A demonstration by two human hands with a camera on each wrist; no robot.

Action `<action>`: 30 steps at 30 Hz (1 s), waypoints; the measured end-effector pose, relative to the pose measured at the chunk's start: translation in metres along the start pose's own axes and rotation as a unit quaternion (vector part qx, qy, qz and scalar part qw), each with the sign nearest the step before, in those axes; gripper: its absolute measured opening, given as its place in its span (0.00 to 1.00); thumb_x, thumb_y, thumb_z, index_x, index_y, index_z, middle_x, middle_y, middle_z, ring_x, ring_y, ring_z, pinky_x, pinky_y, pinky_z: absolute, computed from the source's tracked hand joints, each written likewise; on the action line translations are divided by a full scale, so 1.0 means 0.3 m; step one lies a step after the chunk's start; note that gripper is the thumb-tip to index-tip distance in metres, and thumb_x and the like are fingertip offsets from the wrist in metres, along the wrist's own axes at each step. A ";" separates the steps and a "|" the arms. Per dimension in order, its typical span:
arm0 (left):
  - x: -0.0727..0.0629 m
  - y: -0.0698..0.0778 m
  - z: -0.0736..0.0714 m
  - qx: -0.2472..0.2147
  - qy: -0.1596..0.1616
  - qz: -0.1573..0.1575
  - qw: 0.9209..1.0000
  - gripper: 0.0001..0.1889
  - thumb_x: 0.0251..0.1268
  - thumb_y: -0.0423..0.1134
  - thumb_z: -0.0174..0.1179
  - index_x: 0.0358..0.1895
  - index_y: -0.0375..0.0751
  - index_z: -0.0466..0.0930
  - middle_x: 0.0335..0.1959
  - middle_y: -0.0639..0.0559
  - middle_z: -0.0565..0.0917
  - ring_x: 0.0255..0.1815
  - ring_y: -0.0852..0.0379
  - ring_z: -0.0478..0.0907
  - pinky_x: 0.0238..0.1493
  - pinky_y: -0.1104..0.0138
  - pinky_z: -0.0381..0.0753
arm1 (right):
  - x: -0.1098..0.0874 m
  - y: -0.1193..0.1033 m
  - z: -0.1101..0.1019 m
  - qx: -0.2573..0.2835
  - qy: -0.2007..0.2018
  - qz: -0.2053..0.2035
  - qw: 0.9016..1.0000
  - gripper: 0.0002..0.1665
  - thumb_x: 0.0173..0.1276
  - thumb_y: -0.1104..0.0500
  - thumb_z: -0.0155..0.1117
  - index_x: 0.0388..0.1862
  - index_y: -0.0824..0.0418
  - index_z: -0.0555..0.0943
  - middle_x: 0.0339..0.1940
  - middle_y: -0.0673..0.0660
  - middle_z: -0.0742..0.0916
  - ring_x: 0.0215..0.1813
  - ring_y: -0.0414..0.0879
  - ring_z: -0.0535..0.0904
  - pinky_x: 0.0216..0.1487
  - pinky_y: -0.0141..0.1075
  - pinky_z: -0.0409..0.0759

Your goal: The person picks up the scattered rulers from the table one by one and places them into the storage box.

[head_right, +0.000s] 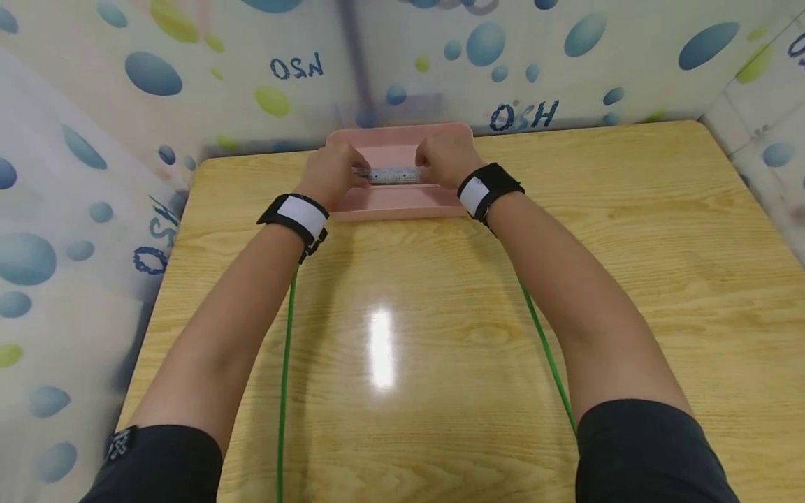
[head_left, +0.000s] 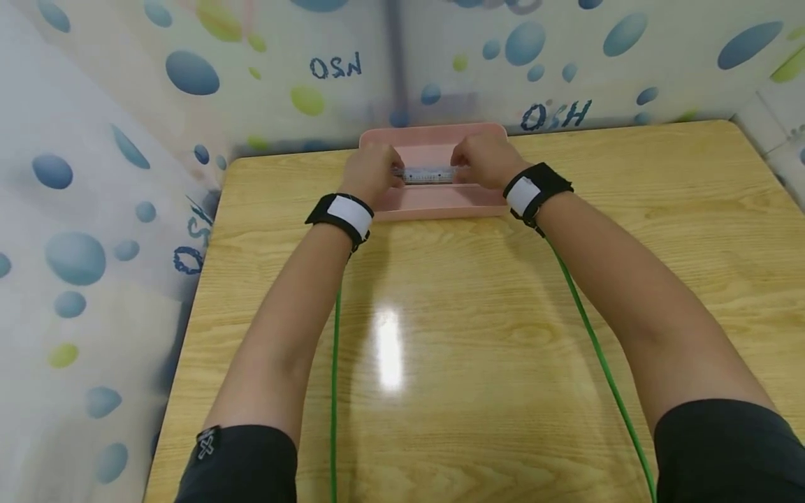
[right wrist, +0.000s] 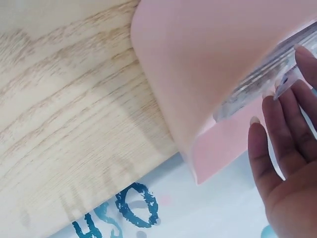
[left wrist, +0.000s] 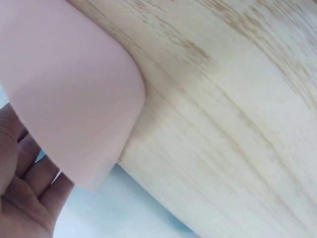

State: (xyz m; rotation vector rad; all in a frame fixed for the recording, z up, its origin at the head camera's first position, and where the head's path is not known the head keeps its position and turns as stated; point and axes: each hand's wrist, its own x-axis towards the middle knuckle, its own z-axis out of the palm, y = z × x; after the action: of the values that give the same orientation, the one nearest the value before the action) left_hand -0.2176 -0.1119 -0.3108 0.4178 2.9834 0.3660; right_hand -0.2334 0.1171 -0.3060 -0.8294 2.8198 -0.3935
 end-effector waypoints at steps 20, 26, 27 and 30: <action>0.017 -0.008 -0.003 -0.010 -0.012 -0.003 1.000 0.18 0.68 0.37 0.71 0.58 0.37 0.87 0.59 0.45 0.88 0.60 0.48 0.84 0.64 0.54 0.82 | 0.006 -0.001 0.029 0.030 0.033 0.013 0.999 0.16 0.69 0.61 0.73 0.52 0.70 0.88 0.51 0.67 0.90 0.55 0.59 0.86 0.61 0.52 0.82; 0.018 0.001 0.007 -0.003 -0.005 0.009 1.000 0.24 0.67 0.37 0.71 0.66 0.37 0.82 0.64 0.44 0.85 0.65 0.48 0.82 0.67 0.54 0.81 | -0.013 -0.001 0.038 0.055 0.015 0.023 0.998 0.22 0.71 0.59 0.72 0.59 0.70 0.85 0.58 0.67 0.88 0.61 0.59 0.84 0.66 0.52 0.80; 0.014 0.002 0.007 -0.004 0.001 0.015 1.000 0.24 0.68 0.38 0.70 0.66 0.37 0.81 0.64 0.44 0.85 0.64 0.48 0.82 0.66 0.54 0.82 | -0.022 -0.004 0.038 0.060 0.010 0.025 0.998 0.22 0.72 0.58 0.71 0.60 0.70 0.84 0.59 0.67 0.88 0.61 0.59 0.83 0.66 0.52 0.79; -0.014 0.010 -0.001 -0.014 0.022 0.036 0.999 0.25 0.71 0.41 0.68 0.68 0.37 0.79 0.62 0.42 0.85 0.62 0.47 0.83 0.62 0.54 0.84 | -0.057 -0.015 0.030 0.072 -0.002 0.025 0.997 0.24 0.75 0.55 0.68 0.62 0.70 0.83 0.61 0.67 0.87 0.57 0.58 0.83 0.63 0.51 0.80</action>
State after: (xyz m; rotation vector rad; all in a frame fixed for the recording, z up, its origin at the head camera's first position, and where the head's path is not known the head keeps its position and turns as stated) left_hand -0.2129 -0.1105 -0.3096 0.5216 3.0077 0.4275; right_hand -0.2148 0.1213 -0.3115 -0.7271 2.7622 -0.5792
